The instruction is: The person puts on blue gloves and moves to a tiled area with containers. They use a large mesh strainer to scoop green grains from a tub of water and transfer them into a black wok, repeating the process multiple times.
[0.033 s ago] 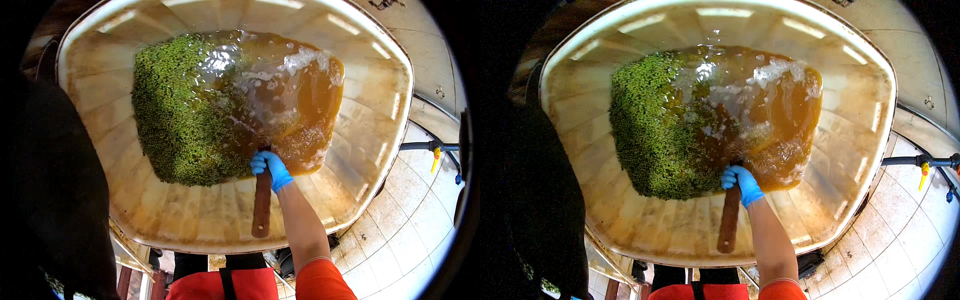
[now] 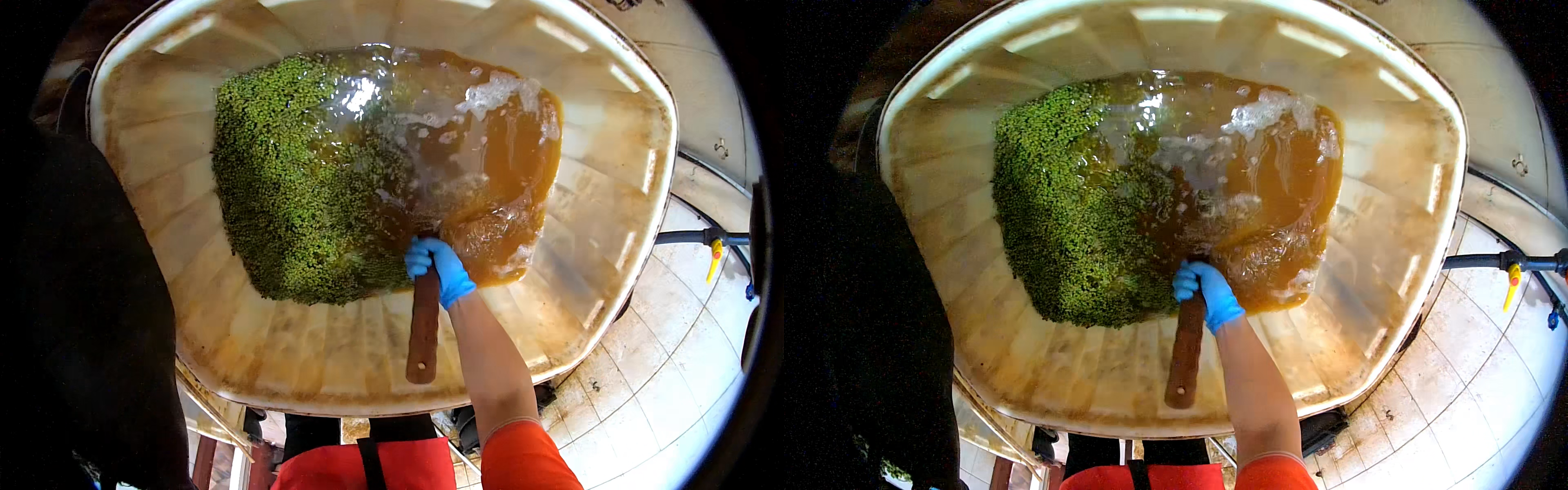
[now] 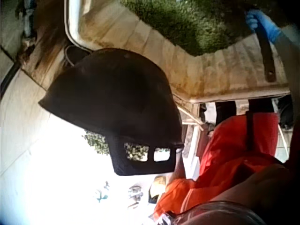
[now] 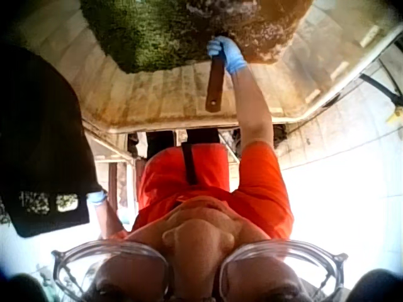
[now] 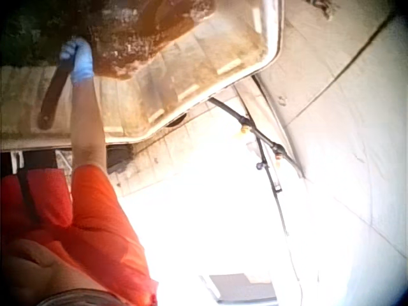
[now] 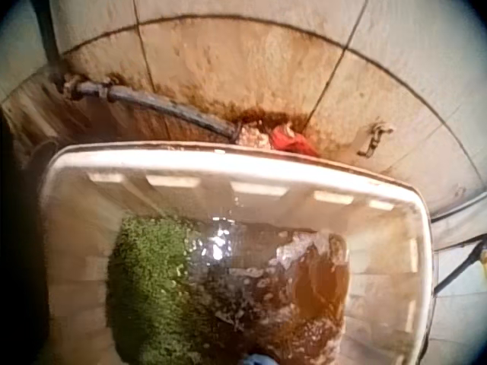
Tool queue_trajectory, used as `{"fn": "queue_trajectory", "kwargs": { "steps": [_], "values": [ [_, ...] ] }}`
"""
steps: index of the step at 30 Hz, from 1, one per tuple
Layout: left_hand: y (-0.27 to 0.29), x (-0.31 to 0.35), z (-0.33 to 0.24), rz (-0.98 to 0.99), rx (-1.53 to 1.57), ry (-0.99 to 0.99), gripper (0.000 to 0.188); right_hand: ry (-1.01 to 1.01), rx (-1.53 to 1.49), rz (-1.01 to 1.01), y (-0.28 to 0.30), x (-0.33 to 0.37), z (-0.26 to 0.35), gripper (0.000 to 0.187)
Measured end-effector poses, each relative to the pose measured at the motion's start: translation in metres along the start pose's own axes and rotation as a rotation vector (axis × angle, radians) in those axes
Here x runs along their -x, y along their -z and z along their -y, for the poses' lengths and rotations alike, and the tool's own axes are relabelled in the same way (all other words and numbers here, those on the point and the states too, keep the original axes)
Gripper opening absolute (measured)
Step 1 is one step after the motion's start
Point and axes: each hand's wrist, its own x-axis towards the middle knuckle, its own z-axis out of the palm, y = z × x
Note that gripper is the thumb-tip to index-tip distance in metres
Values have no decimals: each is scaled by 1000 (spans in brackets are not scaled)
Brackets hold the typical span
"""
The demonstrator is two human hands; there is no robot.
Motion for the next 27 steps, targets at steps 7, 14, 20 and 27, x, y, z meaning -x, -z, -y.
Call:
{"fn": "queue_trajectory", "kwargs": {
  "steps": [7,14,20,27],
  "values": [
    [8,-4,5,1,-52,-57,22,-1,-288,323,-28,-50,1,18],
    [12,1,17,-54,-124,-160,25,-18,-328,350,-43,12,2,4],
    [-1,30,82,-200,-459,-444,29,0,-193,420,-58,68,-16,7],
    [-15,2,24,-297,108,-6,25,165,-23,409,-36,129,-37,7]
  ]
}}
